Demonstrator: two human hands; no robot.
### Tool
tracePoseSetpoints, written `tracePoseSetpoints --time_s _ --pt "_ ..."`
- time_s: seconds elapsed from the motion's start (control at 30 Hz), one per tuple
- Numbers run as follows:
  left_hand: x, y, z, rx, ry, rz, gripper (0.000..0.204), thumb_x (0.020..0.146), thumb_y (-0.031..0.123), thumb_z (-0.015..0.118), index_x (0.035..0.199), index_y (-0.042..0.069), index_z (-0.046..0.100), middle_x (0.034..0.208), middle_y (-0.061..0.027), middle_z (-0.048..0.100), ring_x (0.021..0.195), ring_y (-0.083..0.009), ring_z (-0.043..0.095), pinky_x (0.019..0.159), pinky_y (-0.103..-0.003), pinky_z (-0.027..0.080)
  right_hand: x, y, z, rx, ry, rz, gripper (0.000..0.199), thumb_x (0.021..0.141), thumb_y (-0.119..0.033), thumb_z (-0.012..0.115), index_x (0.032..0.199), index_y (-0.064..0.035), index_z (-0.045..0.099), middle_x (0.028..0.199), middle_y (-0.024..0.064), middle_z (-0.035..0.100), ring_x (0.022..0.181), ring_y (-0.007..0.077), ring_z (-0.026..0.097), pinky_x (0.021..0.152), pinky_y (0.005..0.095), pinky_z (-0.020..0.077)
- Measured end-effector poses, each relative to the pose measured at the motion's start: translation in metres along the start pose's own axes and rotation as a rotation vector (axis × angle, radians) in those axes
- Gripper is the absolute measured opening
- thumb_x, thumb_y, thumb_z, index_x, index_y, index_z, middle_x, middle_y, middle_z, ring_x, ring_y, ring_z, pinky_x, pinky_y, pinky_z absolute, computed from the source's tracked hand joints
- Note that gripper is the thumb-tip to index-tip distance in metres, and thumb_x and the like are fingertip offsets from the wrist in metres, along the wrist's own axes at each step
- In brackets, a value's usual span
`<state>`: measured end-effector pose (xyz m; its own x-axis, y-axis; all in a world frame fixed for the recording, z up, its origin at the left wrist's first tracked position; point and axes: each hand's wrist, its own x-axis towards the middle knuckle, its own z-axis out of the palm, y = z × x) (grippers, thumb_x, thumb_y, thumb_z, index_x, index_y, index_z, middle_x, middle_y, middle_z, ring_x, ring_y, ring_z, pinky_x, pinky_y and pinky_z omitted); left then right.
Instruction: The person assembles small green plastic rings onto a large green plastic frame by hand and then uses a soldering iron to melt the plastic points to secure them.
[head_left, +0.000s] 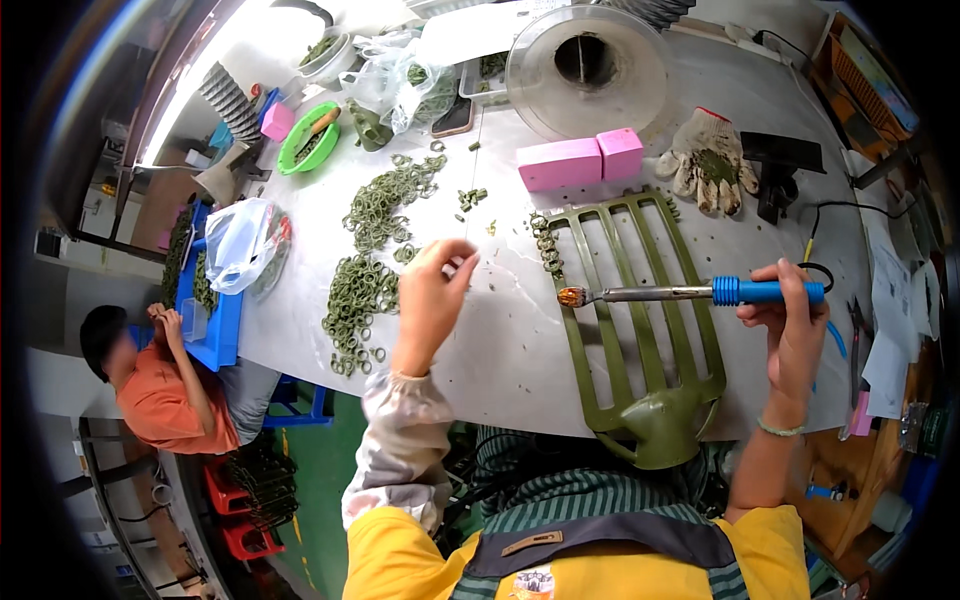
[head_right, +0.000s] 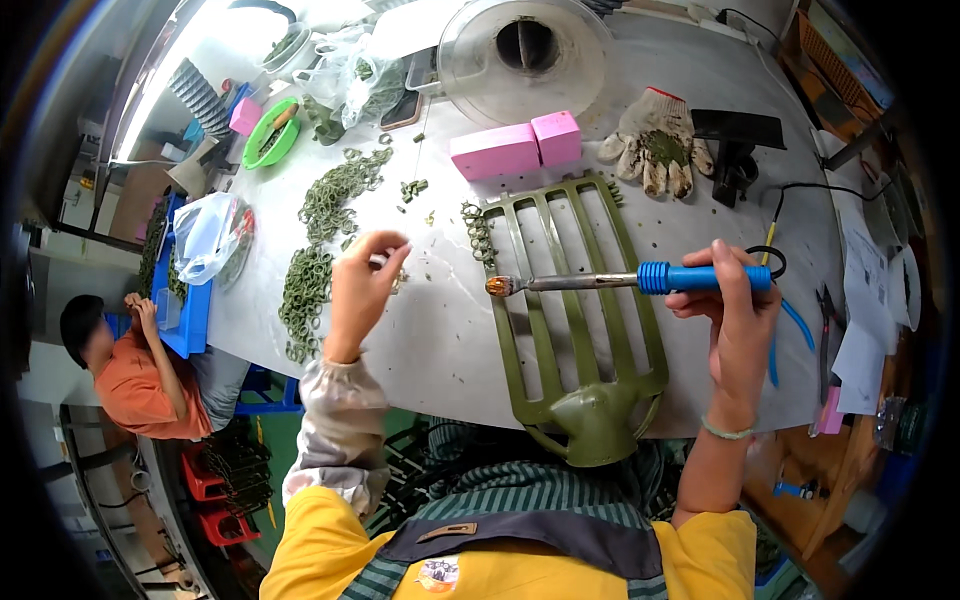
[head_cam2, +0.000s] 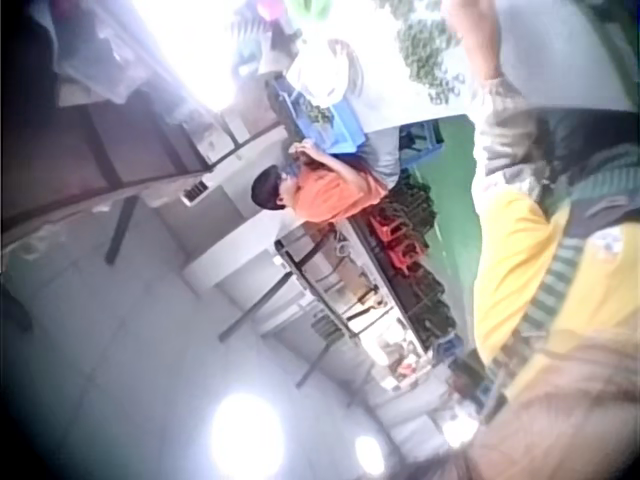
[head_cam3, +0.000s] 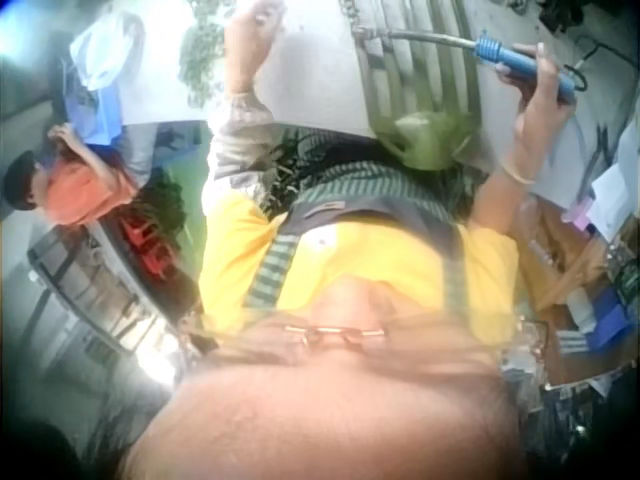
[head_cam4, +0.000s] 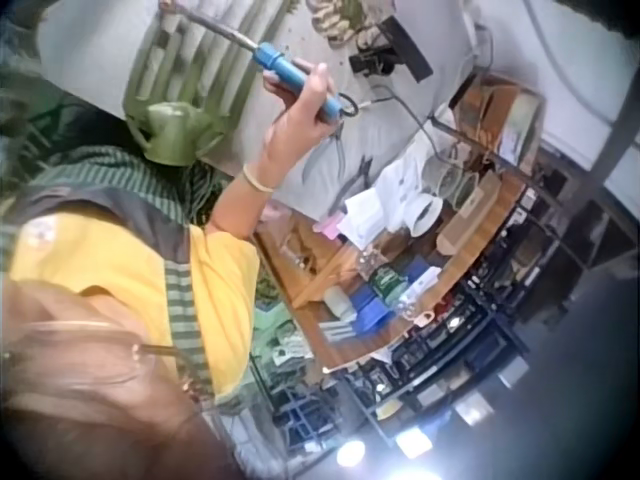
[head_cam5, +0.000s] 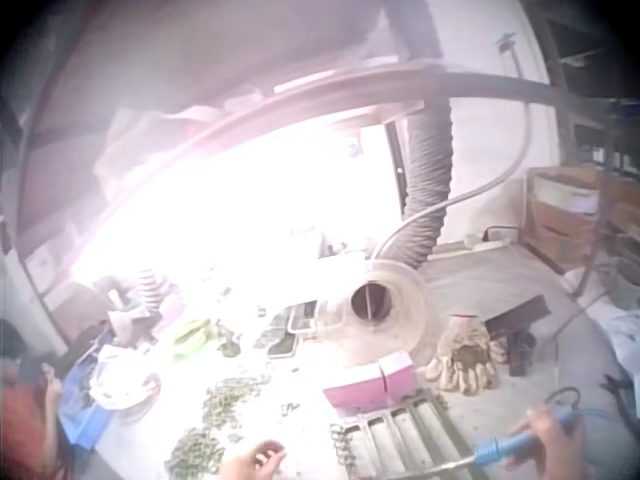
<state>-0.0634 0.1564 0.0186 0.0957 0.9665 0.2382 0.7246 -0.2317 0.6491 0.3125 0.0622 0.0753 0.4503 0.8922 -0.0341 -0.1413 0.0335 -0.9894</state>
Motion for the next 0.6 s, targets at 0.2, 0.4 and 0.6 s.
tracePoseSetpoints --time_s 0.2,0.4,0.6 --pt "-0.036 -0.028 -0.011 0.3 -0.068 0.049 0.027 0.084 0.008 0.073 0.111 0.007 0.069 0.098 -0.0114 0.067 0.074 -0.0255 0.068 0.07 -0.035 0.055 -0.003 0.001 0.004 -0.003 -0.023 -0.004 0.033 0.095 -0.029 0.064 0.089 0.0035 0.069 0.079 0.011 0.07 0.059 0.0186 0.07 0.054 0.0263 0.0577" --pt "-0.041 -0.037 -0.015 0.44 0.055 0.194 0.022 0.087 0.003 0.066 0.109 0.005 0.068 0.099 -0.0132 0.068 0.077 -0.0307 0.068 0.07 -0.036 0.055 -0.006 -0.002 0.002 -0.023 -0.015 0.002 0.034 0.096 -0.029 0.063 0.09 0.0039 0.069 0.079 0.0107 0.07 0.06 0.0184 0.07 0.054 0.0262 0.0575" --pt "-0.037 0.016 0.001 -0.22 -0.031 -0.026 0.021 0.087 0.003 0.071 0.108 0.006 0.072 0.093 -0.0106 0.074 0.079 -0.0205 0.073 0.068 -0.03 0.058 -0.008 -0.002 0.002 -0.019 -0.003 -0.026 0.033 0.097 -0.028 0.063 0.091 0.0037 0.069 0.079 0.0101 0.07 0.06 0.0183 0.07 0.055 0.0254 0.0575"
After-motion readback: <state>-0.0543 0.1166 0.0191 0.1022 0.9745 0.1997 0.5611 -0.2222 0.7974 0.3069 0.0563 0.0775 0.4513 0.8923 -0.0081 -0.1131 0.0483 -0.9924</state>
